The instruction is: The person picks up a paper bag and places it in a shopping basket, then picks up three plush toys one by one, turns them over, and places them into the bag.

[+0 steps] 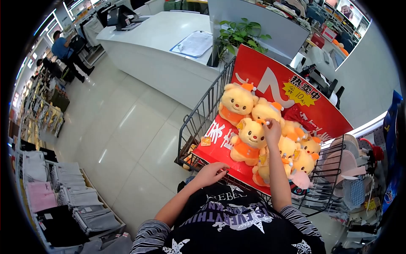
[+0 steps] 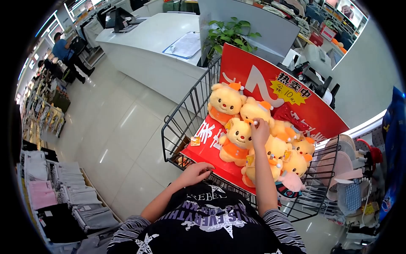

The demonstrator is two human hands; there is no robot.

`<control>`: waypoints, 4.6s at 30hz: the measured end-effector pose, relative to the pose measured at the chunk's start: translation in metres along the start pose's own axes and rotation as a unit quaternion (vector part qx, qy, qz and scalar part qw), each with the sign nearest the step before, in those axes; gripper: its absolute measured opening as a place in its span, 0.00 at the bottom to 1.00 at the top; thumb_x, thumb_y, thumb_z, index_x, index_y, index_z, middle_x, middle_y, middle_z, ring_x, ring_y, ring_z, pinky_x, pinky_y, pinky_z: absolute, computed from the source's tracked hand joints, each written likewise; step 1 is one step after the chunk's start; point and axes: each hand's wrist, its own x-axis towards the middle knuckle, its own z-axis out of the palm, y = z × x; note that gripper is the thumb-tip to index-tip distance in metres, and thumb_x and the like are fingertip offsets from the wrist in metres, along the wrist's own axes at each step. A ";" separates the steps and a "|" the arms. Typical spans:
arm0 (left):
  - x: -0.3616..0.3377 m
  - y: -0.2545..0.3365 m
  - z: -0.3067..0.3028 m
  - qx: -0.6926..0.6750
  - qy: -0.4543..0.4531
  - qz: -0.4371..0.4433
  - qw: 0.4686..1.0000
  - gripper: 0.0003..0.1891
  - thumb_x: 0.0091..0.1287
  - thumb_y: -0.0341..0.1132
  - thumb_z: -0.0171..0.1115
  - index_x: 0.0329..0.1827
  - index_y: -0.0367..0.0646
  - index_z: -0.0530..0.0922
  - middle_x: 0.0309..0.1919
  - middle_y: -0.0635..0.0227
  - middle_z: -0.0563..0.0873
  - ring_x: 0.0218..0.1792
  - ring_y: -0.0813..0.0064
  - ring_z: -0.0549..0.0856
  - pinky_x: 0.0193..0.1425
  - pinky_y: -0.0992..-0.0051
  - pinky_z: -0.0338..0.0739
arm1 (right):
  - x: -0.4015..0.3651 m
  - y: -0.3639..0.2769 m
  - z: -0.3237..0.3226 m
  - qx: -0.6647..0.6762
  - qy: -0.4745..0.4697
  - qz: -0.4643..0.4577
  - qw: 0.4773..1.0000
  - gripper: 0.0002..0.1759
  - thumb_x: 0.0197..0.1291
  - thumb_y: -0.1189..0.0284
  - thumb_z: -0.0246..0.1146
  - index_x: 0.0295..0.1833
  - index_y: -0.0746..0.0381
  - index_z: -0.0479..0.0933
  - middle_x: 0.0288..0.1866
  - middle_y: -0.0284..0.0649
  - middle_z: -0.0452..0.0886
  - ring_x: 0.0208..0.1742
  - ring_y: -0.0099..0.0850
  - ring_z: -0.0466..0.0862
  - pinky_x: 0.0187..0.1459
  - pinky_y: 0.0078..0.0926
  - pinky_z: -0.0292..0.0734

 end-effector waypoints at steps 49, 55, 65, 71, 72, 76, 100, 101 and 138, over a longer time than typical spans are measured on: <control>-0.018 0.075 -0.052 0.234 0.336 0.237 0.881 0.10 0.49 0.32 0.59 0.35 0.42 0.78 0.35 0.63 0.83 0.35 0.66 0.83 0.41 0.69 0.75 | -0.129 -0.099 -0.096 0.249 -0.292 -0.185 0.905 0.43 0.33 0.67 0.72 0.59 0.61 0.62 0.56 0.45 0.69 0.58 0.40 0.69 0.58 0.34 0.63; -0.038 0.101 -0.067 0.146 0.406 0.292 0.854 0.05 0.49 0.28 0.58 0.28 0.38 0.77 0.27 0.60 0.83 0.28 0.65 0.83 0.33 0.74 0.75 | -0.138 -0.108 -0.083 0.251 -0.433 -0.163 0.850 0.43 0.36 0.64 0.71 0.61 0.58 0.60 0.56 0.43 0.69 0.55 0.39 0.72 0.54 0.32 0.69; -0.054 0.077 -0.101 -0.085 0.607 0.185 0.768 0.11 0.64 0.32 0.48 0.30 0.34 0.76 0.25 0.59 0.82 0.26 0.70 0.81 0.35 0.75 0.76 | -0.159 -0.095 -0.050 0.369 -0.423 -0.131 0.817 0.41 0.33 0.63 0.73 0.56 0.62 0.65 0.47 0.44 0.76 0.48 0.33 0.78 0.48 0.28 0.73; -0.082 0.024 -0.143 -0.197 0.615 0.036 0.763 0.15 0.68 0.36 0.43 0.32 0.34 0.74 0.23 0.61 0.81 0.23 0.74 0.80 0.29 0.77 0.75 | -0.177 -0.052 -0.023 0.581 -0.275 0.223 0.733 0.26 0.49 0.72 0.63 0.54 0.62 0.63 0.50 0.39 0.73 0.47 0.31 0.76 0.52 0.30 0.71; -0.085 0.007 -0.146 -0.199 0.605 0.003 0.771 0.14 0.67 0.36 0.45 0.32 0.35 0.75 0.23 0.62 0.81 0.23 0.75 0.80 0.29 0.78 0.75 | -0.172 -0.072 -0.028 0.641 -0.210 0.271 0.687 0.27 0.54 0.71 0.59 0.58 0.61 0.58 0.54 0.41 0.69 0.50 0.32 0.74 0.52 0.33 0.71; -0.085 -0.060 -0.145 -0.250 0.566 -0.092 0.780 0.13 0.66 0.36 0.47 0.33 0.36 0.75 0.24 0.64 0.82 0.24 0.77 0.81 0.29 0.79 0.75 | -0.158 -0.080 -0.025 0.642 -0.212 0.344 0.651 0.29 0.60 0.60 0.51 0.63 0.60 0.53 0.59 0.43 0.66 0.57 0.37 0.71 0.54 0.37 0.70; -0.018 -0.428 -0.030 -0.022 0.087 -0.435 0.896 0.11 0.55 0.39 0.54 0.32 0.40 0.78 0.25 0.61 0.83 0.26 0.65 0.82 0.34 0.71 0.76 | -0.247 -0.093 0.039 0.289 -0.116 0.368 0.876 0.31 0.52 0.82 0.57 0.62 0.65 0.54 0.56 0.43 0.67 0.54 0.33 0.70 0.55 0.30 0.66; -0.010 -0.430 -0.034 -0.024 0.085 -0.437 0.895 0.11 0.55 0.39 0.54 0.32 0.40 0.78 0.25 0.61 0.83 0.26 0.65 0.82 0.34 0.71 0.76 | -0.250 -0.095 0.041 0.278 -0.088 0.406 0.866 0.34 0.51 0.83 0.58 0.64 0.66 0.52 0.57 0.45 0.66 0.56 0.34 0.68 0.56 0.31 0.64; -0.043 -0.509 -0.068 -0.239 0.283 -0.507 0.779 0.10 0.58 0.37 0.54 0.36 0.40 0.78 0.30 0.62 0.82 0.20 0.73 0.78 0.22 0.74 0.74 | -0.236 -0.121 0.058 0.121 -0.090 0.273 0.950 0.38 0.50 0.84 0.58 0.65 0.66 0.47 0.59 0.46 0.63 0.58 0.34 0.67 0.58 0.31 0.61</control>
